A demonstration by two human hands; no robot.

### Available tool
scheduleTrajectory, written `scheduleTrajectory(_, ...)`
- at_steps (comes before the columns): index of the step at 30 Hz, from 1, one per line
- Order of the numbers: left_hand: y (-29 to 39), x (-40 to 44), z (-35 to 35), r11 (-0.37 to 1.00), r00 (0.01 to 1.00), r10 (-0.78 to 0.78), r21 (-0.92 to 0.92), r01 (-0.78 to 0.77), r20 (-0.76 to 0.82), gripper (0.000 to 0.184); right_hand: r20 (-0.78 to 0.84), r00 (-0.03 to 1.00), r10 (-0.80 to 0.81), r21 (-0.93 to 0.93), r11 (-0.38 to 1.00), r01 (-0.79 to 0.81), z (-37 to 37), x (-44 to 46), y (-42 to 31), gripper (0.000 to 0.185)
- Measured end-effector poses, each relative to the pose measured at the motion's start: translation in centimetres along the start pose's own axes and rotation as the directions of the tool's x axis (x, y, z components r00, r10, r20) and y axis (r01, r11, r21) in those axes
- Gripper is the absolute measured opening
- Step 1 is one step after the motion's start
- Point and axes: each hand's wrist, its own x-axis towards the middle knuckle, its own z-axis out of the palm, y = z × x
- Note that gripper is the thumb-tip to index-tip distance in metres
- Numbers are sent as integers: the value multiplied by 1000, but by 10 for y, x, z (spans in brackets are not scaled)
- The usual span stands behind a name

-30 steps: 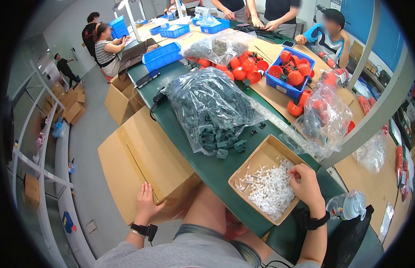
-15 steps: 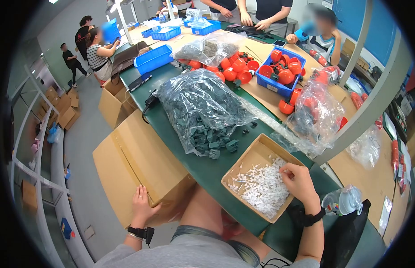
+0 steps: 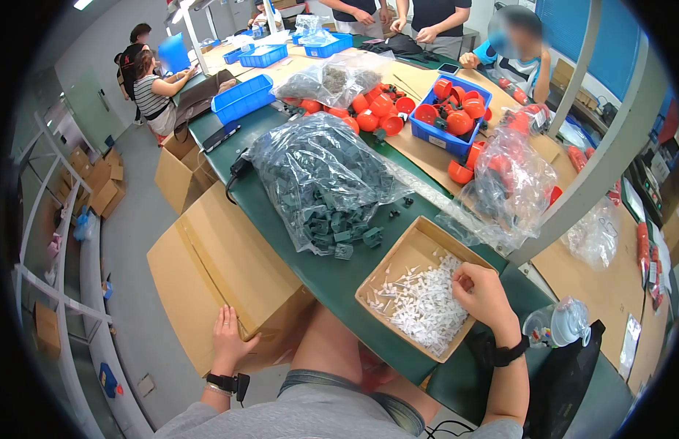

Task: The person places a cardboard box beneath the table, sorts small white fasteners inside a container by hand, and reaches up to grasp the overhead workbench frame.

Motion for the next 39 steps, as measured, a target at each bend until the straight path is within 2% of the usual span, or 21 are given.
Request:
scheduleTrajectory(20, 1, 1, -6, 1000, 1000, -6, 1, 6, -4, 89, -42, 999, 9, -21, 1000, -10, 2, 1, 1, 10)
scheduleTrajectory(25, 3, 2, -8, 1000, 1000, 7, 28, -7, -13, 89, -62, 997, 53, -33, 998, -55, 2, 1, 1, 10)
scheduleTrajectory(28, 3, 3, -9, 1000, 1000, 6, 27, -6, -5, 89, 5, 998, 70, -39, 997, -70, -5, 6, 0, 8)
scheduleTrajectory(31, 3, 4, -13, 1000, 1000, 22, -14, -21, 11, 86, 3, 998, 67, -136, 989, -66, -26, 16, -14, 8)
scheduleTrajectory(35, 1, 1, -3, 999, 998, 19, -40, -16, 60, 87, -14, 998, -60, -243, 969, 55, -62, 39, -25, 12)
scheduleTrajectory(36, 0, 1, -2, 1000, 999, -12, -24, 13, 52, 88, 12, 999, -46, -268, 962, 47, -72, 45, -33, 12)
scheduleTrajectory(37, 0, 1, -1, 999, 997, 40, -39, -38, 65, 88, 40, 999, -34, -288, 957, 44, -79, 52, -42, 12)
scheduleTrajectory(39, -1, 1, 0, 999, 998, -20, -40, 22, 57, 88, 99, 993, -65, -307, 947, 92, -93, 69, -45, 12)
